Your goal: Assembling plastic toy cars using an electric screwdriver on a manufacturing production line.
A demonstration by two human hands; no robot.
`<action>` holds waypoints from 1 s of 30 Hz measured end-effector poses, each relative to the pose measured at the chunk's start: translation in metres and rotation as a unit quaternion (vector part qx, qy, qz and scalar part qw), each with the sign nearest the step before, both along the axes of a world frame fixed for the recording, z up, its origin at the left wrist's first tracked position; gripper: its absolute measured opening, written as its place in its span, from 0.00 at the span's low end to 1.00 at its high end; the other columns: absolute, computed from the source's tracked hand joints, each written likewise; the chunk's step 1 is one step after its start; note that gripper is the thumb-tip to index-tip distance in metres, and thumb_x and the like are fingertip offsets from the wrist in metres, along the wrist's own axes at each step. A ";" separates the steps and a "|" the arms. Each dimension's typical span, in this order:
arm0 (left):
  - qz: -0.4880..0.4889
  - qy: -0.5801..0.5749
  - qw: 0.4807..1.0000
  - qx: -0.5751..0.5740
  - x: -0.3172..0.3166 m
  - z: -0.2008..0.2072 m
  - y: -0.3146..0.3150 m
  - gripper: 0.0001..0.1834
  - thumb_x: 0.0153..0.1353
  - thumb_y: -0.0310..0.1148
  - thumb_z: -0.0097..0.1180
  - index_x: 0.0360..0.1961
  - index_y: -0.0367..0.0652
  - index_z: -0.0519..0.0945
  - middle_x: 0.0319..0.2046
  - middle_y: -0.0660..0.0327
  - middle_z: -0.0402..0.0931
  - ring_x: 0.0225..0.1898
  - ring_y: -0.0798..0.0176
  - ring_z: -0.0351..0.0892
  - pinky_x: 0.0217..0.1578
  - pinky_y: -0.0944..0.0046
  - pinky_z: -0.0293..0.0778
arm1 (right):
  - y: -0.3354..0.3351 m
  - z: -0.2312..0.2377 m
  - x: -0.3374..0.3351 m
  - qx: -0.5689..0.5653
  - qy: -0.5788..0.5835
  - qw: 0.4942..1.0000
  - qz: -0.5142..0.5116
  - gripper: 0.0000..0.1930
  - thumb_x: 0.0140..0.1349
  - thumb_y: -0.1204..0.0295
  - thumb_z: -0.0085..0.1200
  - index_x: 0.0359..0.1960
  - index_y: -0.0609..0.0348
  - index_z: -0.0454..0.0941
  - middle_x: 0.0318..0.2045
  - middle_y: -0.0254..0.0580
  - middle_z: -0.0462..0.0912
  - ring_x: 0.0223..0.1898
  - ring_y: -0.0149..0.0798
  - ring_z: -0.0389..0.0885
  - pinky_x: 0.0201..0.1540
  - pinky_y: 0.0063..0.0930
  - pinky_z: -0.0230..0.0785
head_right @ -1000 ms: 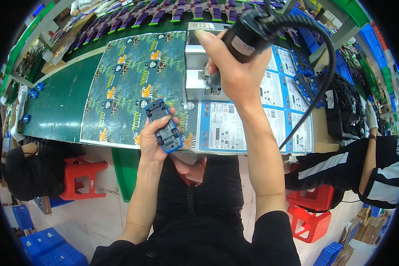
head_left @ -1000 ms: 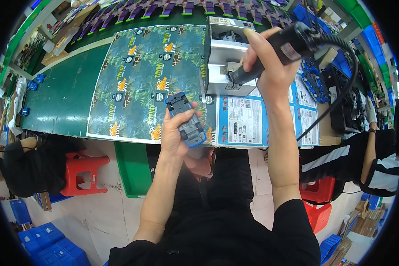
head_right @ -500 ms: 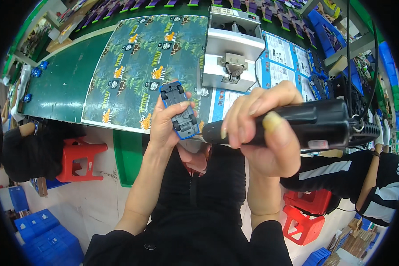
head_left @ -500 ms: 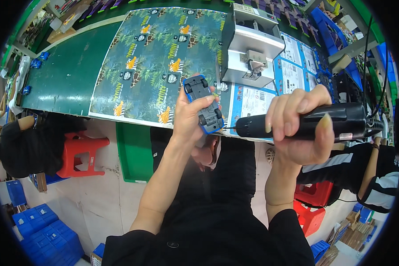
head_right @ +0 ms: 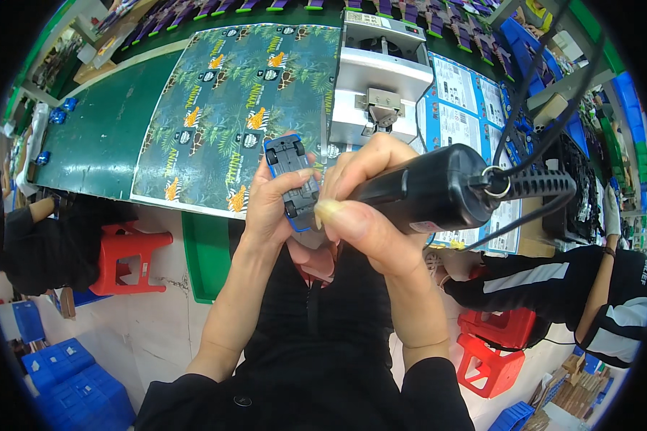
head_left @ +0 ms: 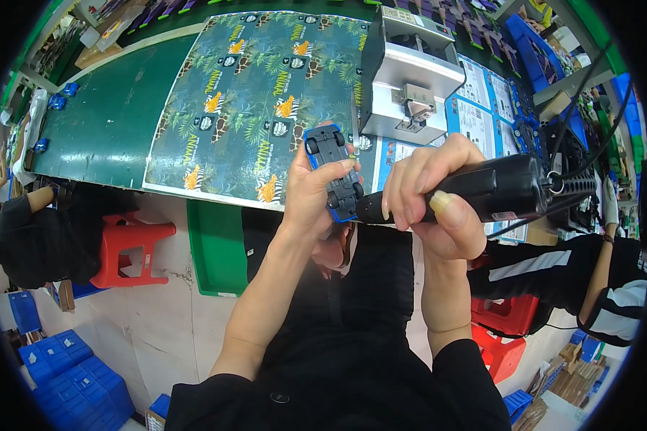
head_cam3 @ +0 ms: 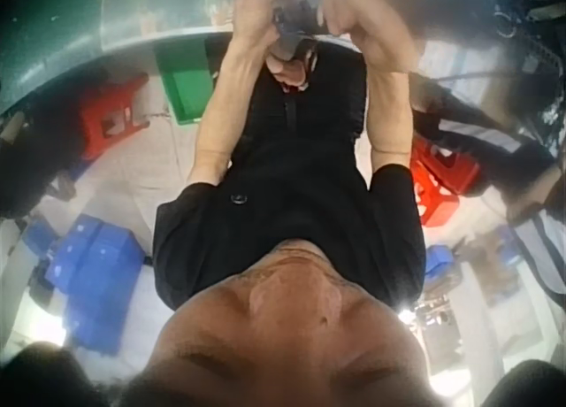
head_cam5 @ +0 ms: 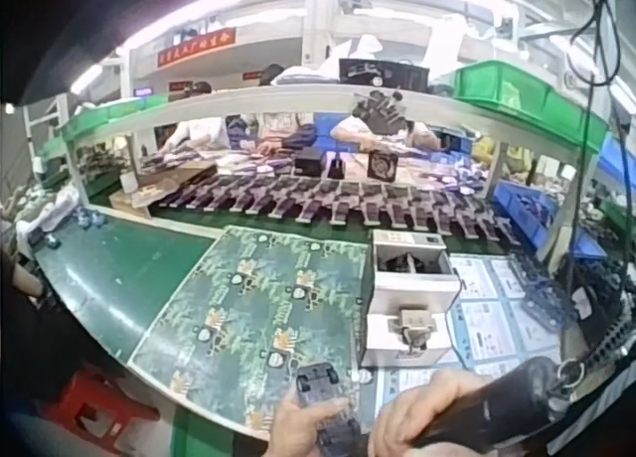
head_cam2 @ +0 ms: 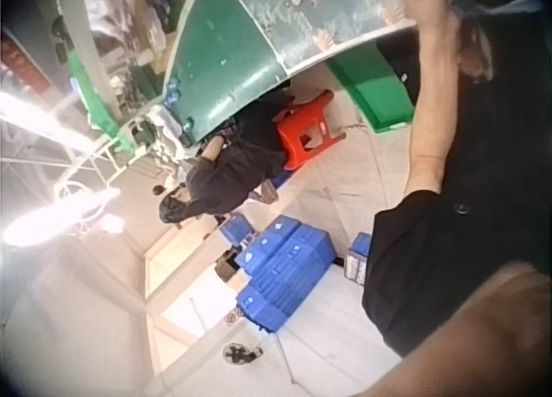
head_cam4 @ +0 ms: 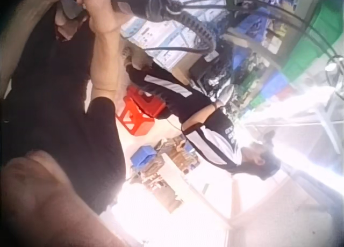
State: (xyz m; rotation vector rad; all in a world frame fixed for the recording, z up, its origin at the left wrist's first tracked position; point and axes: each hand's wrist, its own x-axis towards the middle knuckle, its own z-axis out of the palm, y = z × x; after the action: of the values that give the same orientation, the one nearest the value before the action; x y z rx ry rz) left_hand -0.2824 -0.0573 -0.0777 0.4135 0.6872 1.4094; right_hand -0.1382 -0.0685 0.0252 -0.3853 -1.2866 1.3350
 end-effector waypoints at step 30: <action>-0.052 0.052 0.997 -0.018 -0.014 0.030 0.012 0.20 0.58 0.37 0.65 0.46 0.40 0.75 0.35 0.60 0.79 0.33 0.62 0.81 0.33 0.59 0.78 | -0.016 0.012 0.024 0.099 0.093 0.991 0.005 0.13 0.55 0.67 0.61 0.32 0.62 0.72 0.16 0.38 0.74 0.15 0.35 0.73 0.22 0.30 0.71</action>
State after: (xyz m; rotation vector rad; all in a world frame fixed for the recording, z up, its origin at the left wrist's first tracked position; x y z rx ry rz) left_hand -0.2965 -0.0455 -0.0479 0.4900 0.7642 1.2813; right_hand -0.1142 -0.0845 0.0368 -0.1125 -1.2508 1.2072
